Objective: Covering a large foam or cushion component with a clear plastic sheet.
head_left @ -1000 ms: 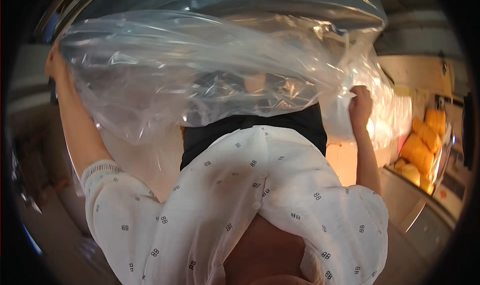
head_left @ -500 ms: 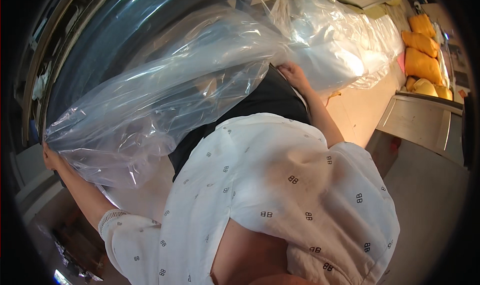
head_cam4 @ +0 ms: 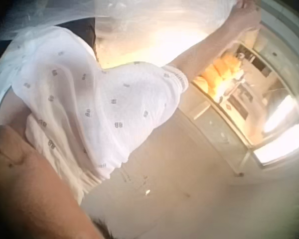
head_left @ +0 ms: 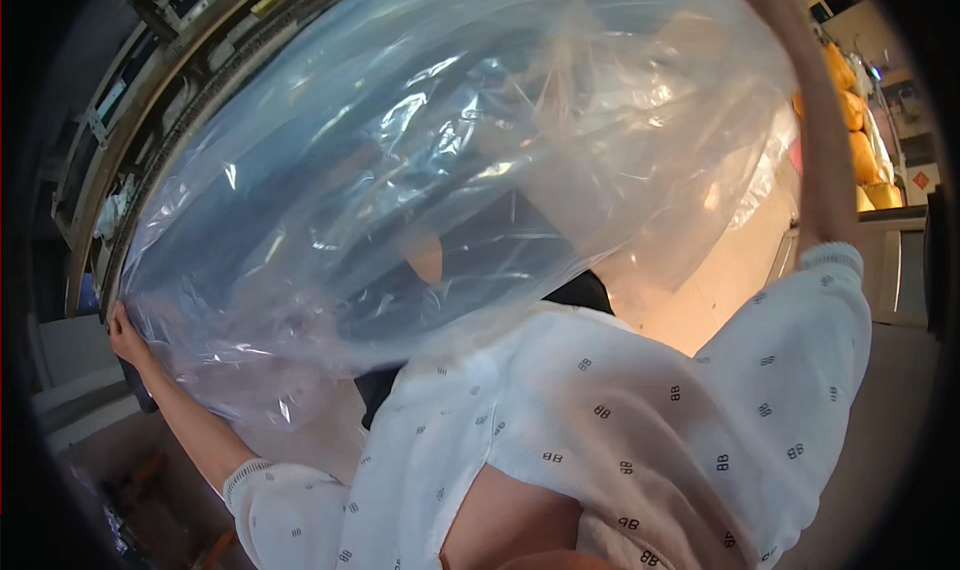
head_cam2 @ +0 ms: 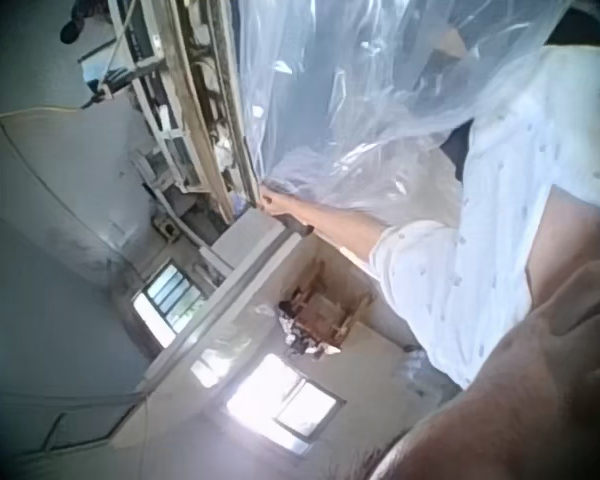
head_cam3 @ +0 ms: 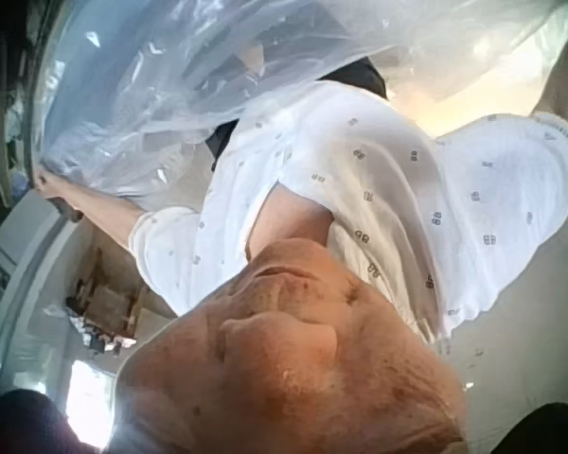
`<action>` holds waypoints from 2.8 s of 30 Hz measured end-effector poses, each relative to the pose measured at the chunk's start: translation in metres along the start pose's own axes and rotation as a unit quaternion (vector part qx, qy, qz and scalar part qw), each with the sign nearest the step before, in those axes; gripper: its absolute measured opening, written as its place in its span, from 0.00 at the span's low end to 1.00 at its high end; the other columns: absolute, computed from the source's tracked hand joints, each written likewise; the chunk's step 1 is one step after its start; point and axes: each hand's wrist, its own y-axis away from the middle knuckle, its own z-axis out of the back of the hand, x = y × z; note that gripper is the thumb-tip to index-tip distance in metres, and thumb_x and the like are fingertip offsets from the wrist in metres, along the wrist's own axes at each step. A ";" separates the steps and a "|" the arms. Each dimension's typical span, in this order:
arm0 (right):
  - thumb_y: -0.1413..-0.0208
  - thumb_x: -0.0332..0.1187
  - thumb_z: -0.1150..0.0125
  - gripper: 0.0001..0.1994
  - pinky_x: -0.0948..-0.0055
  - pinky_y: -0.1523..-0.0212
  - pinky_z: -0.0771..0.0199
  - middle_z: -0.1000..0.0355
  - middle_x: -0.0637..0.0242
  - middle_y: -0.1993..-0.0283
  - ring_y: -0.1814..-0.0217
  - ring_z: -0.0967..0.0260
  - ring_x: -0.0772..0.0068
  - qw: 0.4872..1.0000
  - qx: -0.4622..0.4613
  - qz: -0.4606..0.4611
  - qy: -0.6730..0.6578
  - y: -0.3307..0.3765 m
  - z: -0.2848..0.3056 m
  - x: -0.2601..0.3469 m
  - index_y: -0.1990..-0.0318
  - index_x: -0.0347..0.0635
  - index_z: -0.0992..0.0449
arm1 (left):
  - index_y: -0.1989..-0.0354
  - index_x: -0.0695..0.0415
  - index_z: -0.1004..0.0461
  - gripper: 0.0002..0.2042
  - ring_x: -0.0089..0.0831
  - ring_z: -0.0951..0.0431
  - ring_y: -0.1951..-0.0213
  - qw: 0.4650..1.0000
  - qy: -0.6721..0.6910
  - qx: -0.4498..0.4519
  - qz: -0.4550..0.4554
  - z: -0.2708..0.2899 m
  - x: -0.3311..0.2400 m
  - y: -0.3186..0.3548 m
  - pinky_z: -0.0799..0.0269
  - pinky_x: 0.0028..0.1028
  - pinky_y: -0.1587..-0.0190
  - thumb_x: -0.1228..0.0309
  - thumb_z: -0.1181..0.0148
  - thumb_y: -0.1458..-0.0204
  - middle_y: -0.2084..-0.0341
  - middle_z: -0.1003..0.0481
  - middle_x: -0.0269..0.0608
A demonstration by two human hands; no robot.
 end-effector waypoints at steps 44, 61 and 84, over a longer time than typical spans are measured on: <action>0.59 0.27 0.40 0.10 0.67 0.52 0.43 0.36 0.63 0.59 0.54 0.38 0.62 0.887 -0.275 0.171 -0.330 0.172 -0.271 0.198 0.65 0.45 0.29 | 0.62 0.51 0.22 0.19 0.31 0.25 0.60 0.990 -0.125 -0.004 0.062 0.033 0.051 0.000 0.35 0.26 0.56 0.51 0.46 0.53 0.64 0.23 0.34; 0.45 0.37 0.46 0.10 0.85 0.63 0.41 0.36 0.78 0.69 0.66 0.41 0.87 0.721 -0.079 0.170 -0.667 0.031 -0.096 0.141 0.59 0.43 0.30 | 0.60 0.54 0.24 0.18 0.35 0.26 0.59 0.987 -0.142 -0.016 0.071 0.029 0.029 0.024 0.34 0.28 0.55 0.54 0.49 0.48 0.61 0.24 0.38; 0.52 0.40 0.45 0.08 0.68 0.67 0.32 0.28 0.66 0.70 0.67 0.30 0.67 0.891 -0.190 0.217 -0.350 -0.192 -0.129 0.281 0.69 0.47 0.25 | 0.55 0.60 0.27 0.17 0.32 0.29 0.56 0.998 -0.049 -0.042 0.027 0.074 0.016 0.060 0.37 0.25 0.52 0.60 0.50 0.45 0.57 0.28 0.42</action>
